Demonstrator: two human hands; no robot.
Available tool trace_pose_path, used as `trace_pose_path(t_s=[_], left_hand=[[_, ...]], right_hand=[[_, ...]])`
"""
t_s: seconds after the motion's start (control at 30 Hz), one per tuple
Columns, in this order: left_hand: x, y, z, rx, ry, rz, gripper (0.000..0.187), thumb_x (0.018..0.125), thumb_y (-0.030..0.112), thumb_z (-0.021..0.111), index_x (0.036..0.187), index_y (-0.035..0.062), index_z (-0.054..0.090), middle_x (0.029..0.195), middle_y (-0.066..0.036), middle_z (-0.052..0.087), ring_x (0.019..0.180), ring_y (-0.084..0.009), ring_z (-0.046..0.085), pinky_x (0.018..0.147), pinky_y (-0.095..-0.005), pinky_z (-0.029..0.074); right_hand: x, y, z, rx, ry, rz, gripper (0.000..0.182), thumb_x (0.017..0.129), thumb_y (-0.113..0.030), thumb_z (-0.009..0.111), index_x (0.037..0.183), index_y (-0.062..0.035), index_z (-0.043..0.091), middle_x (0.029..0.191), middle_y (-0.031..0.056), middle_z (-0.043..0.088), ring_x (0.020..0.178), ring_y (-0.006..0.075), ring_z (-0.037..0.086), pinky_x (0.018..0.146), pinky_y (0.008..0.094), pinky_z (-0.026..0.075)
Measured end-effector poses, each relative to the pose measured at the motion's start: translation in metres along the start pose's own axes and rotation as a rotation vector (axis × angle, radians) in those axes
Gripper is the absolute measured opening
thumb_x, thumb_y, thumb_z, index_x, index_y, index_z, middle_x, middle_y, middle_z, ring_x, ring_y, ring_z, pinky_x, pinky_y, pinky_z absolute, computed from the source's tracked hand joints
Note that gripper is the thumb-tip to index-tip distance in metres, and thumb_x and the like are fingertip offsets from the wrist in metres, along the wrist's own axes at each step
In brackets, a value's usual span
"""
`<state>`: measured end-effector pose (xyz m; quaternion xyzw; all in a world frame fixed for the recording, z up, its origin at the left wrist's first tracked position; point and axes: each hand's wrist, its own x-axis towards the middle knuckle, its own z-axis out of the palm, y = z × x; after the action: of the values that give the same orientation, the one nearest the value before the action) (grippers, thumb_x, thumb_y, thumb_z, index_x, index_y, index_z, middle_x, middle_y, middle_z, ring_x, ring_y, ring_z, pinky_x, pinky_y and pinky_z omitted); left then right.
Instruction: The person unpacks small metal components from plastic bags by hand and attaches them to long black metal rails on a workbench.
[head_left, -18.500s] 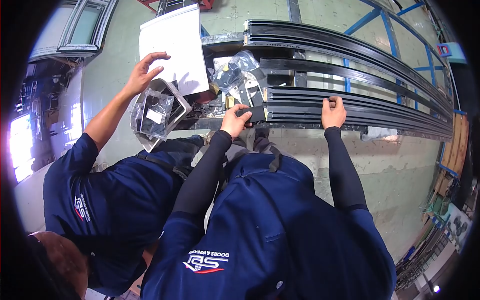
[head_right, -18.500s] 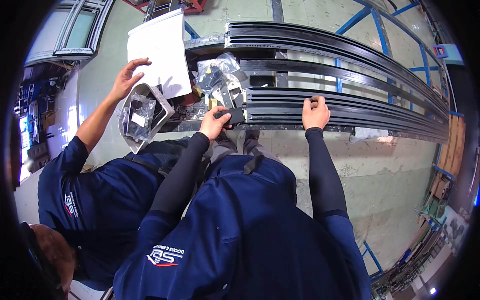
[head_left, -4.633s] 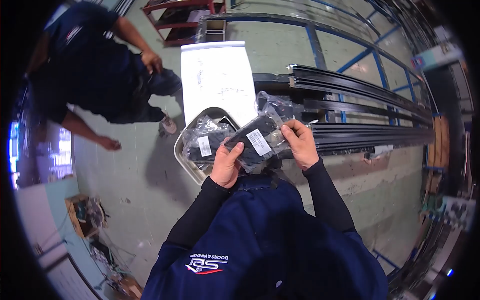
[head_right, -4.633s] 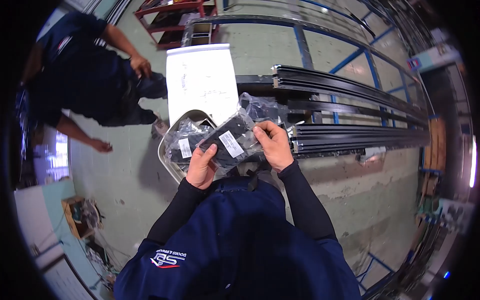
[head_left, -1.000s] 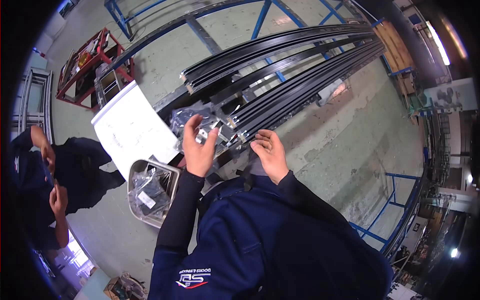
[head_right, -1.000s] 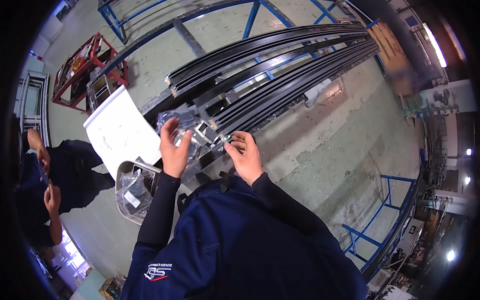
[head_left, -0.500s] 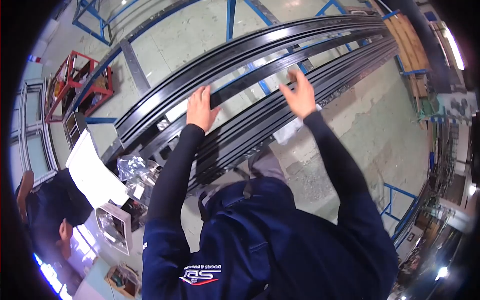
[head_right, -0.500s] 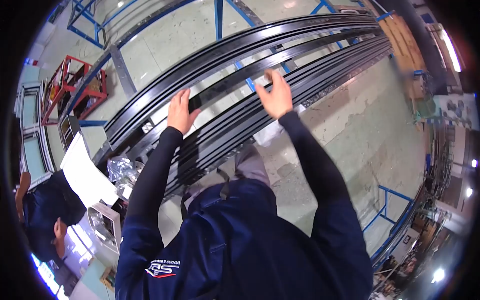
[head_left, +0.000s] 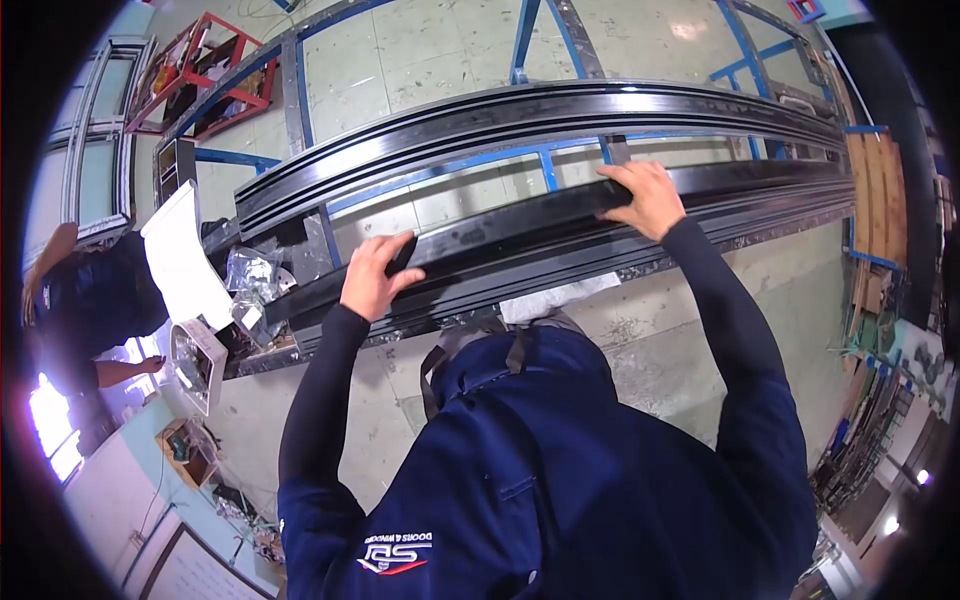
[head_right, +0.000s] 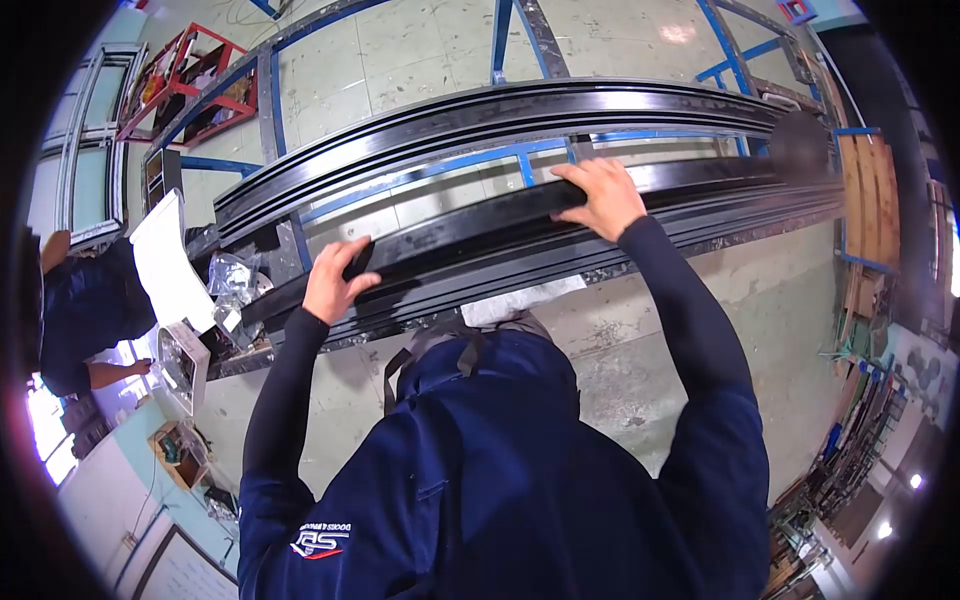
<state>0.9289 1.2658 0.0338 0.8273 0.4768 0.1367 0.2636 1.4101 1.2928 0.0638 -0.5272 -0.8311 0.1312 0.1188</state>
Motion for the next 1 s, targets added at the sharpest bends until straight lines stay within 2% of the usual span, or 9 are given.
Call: trace_pose_path(t_s=[0.2,0.3,0.37,0.47,0.63,0.8,0.9,0.93,1.0], left_hand=[[-0.054,0.035,0.026,-0.013,-0.031,-0.116,0.064,0.08,0.037,0.084,0.134,0.0079,0.064,0.118,-0.013,0.064,0.111,-0.0352,0.058,0.099,-0.0461,0.045],[-0.066,0.031,0.033,0.065,0.1,-0.11,0.065,0.079,0.039,0.084,0.135,0.0118,0.065,0.116,-0.011,0.062,0.11,-0.0334,0.057,0.104,-0.0482,0.042],[-0.075,0.036,0.023,0.063,0.133,-0.143,0.061,0.08,0.034,0.083,0.134,0.0118,0.065,0.118,-0.013,0.062,0.117,-0.0348,0.056,0.117,-0.0535,0.034],[-0.088,0.039,0.004,0.0,0.124,-0.254,0.062,0.078,0.028,0.084,0.135,0.0095,0.066,0.121,-0.017,0.063,0.119,-0.039,0.056,0.116,-0.0533,0.035],[-0.094,0.034,0.018,0.033,0.083,-0.236,0.065,0.077,0.024,0.084,0.137,0.0083,0.065,0.125,-0.017,0.06,0.123,-0.0392,0.051,0.116,-0.0518,0.033],[-0.08,0.041,0.045,0.062,0.049,-0.224,0.064,0.079,0.021,0.084,0.138,0.0083,0.064,0.124,-0.017,0.06,0.118,-0.0375,0.054,0.105,-0.0462,0.042],[-0.078,0.03,0.058,0.135,0.067,-0.208,0.064,0.078,0.022,0.085,0.138,0.0089,0.064,0.124,-0.017,0.06,0.119,-0.0376,0.055,0.106,-0.047,0.043],[-0.081,0.026,0.066,0.062,0.094,-0.249,0.066,0.074,0.02,0.086,0.136,0.0112,0.066,0.124,-0.016,0.062,0.118,-0.0389,0.054,0.113,-0.0526,0.036],[-0.076,0.039,0.064,0.102,0.098,-0.259,0.063,0.073,0.02,0.087,0.133,0.0127,0.068,0.124,-0.015,0.062,0.117,-0.0372,0.054,0.111,-0.0518,0.037]], right_hand=[[-0.054,-0.023,-0.006,0.036,0.044,-0.107,0.064,0.061,-0.033,0.092,0.119,-0.0125,0.072,0.108,0.0041,0.067,0.103,0.0275,0.061,0.095,0.0428,0.047],[-0.054,-0.04,-0.012,0.042,0.079,-0.128,0.064,0.061,-0.031,0.091,0.12,-0.0133,0.072,0.11,0.004,0.066,0.103,0.0275,0.061,0.093,0.0437,0.046],[-0.053,-0.052,-0.023,0.058,0.12,-0.157,0.065,0.06,-0.031,0.091,0.12,-0.014,0.073,0.11,0.004,0.067,0.102,0.0273,0.062,0.092,0.0439,0.046],[-0.043,-0.076,-0.05,0.063,0.103,-0.131,0.066,0.06,-0.034,0.091,0.12,-0.0151,0.072,0.105,0.0031,0.069,0.1,0.0265,0.064,0.093,0.0445,0.046],[-0.066,-0.052,-0.018,0.176,-0.045,0.0,0.06,0.071,-0.04,0.088,0.124,-0.0164,0.071,0.105,0.0033,0.066,0.107,0.0243,0.06,0.1,0.0414,0.042],[-0.076,-0.027,0.011,0.195,-0.085,0.068,0.058,0.073,-0.04,0.087,0.124,-0.0159,0.071,0.106,0.0047,0.065,0.11,0.025,0.059,0.103,0.0418,0.041],[-0.083,-0.019,0.036,0.216,-0.095,0.08,0.059,0.072,-0.04,0.087,0.124,-0.0169,0.071,0.111,0.0049,0.066,0.113,0.027,0.059,0.105,0.0435,0.042],[-0.087,-0.017,0.048,0.22,-0.004,0.06,0.059,0.071,-0.039,0.088,0.123,-0.0178,0.071,0.116,0.0068,0.066,0.117,0.0294,0.059,0.104,0.0459,0.044],[-0.091,-0.018,0.063,0.189,0.048,0.084,0.051,0.07,-0.038,0.088,0.115,-0.0179,0.077,0.123,0.0125,0.064,0.121,0.0347,0.057,0.104,0.0498,0.043]])
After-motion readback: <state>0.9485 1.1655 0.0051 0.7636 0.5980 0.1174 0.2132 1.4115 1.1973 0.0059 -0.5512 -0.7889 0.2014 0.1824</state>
